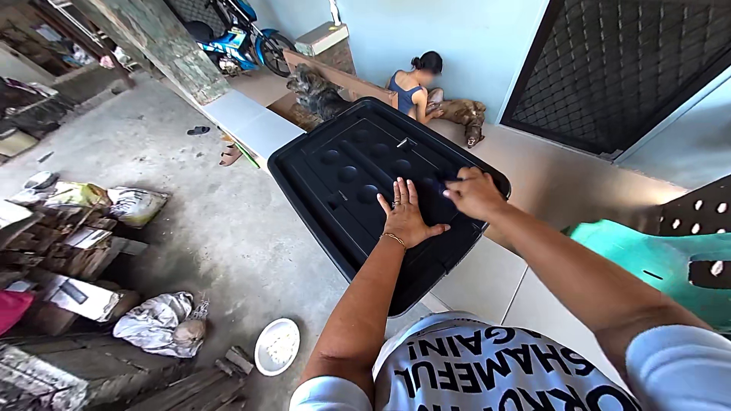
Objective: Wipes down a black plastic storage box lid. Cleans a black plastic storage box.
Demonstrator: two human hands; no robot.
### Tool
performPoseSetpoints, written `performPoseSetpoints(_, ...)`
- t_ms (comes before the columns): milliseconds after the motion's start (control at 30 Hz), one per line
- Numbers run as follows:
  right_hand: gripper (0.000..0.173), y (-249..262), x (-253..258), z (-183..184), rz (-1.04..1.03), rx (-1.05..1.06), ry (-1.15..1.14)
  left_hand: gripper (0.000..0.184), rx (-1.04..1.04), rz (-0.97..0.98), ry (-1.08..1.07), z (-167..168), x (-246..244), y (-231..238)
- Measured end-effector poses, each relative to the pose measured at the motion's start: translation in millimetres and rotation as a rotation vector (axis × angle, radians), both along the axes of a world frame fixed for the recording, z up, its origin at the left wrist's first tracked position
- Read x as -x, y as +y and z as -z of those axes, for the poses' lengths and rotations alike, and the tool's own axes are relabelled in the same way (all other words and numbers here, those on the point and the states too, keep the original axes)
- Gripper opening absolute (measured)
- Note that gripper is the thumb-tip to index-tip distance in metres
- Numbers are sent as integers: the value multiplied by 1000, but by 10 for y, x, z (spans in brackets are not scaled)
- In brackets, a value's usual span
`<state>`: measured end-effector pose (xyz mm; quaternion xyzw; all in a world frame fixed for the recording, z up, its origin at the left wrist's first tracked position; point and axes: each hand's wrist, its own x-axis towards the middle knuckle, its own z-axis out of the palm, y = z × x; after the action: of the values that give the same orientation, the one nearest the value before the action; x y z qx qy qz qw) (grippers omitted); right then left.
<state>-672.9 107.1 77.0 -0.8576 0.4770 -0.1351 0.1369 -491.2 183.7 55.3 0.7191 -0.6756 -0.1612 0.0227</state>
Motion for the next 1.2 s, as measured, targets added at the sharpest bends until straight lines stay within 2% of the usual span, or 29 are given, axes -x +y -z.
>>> performPoseSetpoints(67, 39, -44, -323, 71, -8, -2, 155, 146, 3, 1, 7, -13, -16, -8)
performPoseSetpoints(167, 36, -67, -578, 98, -122, -19, 200, 143, -20, 5, 3, -11, -14, -10)
performPoseSetpoints(267, 28, -51, -394, 140, -329, -72, 69, 143, -25, -7, -7, -2, -33, 18)
performPoseSetpoints(367, 33, 47, 87, 107, -482, -81, 23, 141, -44, -1, -4, -53, -52, 5)
performPoseSetpoints(433, 32, 106, 471, 73, -385, 8, 46, 137, -74, 14, -22, -71, -50, -14)
performPoseSetpoints(500, 30, 83, 713, -35, -150, 31, 165, 134, -96, 25, -28, -87, -41, -25)
performPoseSetpoints(567, 36, -12, 673, -171, 46, -25, 325, 133, -106, 35, -32, -95, -31, -27)
performPoseSetpoints(633, 30, -191, 483, -220, 118, -41, 433, 132, -119, 50, -44, -90, -29, -28)
performPoseSetpoints(700, 19, -494, 307, -183, 82, 19, 460, 131, -122, 60, -44, -103, -48, -34)
performPoseSetpoints(767, 15, -792, 145, -116, -5, 101, 420, 130, -132, 57, -38, -124, -75, -63)
performPoseSetpoints(833, 17, -1010, 17, -4, -72, 184, 368, 131, -146, 58, -39, -99, -71, -70)
performPoseSetpoints(933, 23, -1160, -170, 66, -58, 232, 366, 128, -138, 35, -50, -108, -82, -91)
performPoseSetpoints(1033, 27, -1078, -14, 72, -84, 219, 358, 124, -101, 18, -46, -92, -92, -123)
performPoseSetpoints(1200, 31, -571, 472, -229, 14, -50, 497, 126, -36, 25, -84, -39, -86, -149)
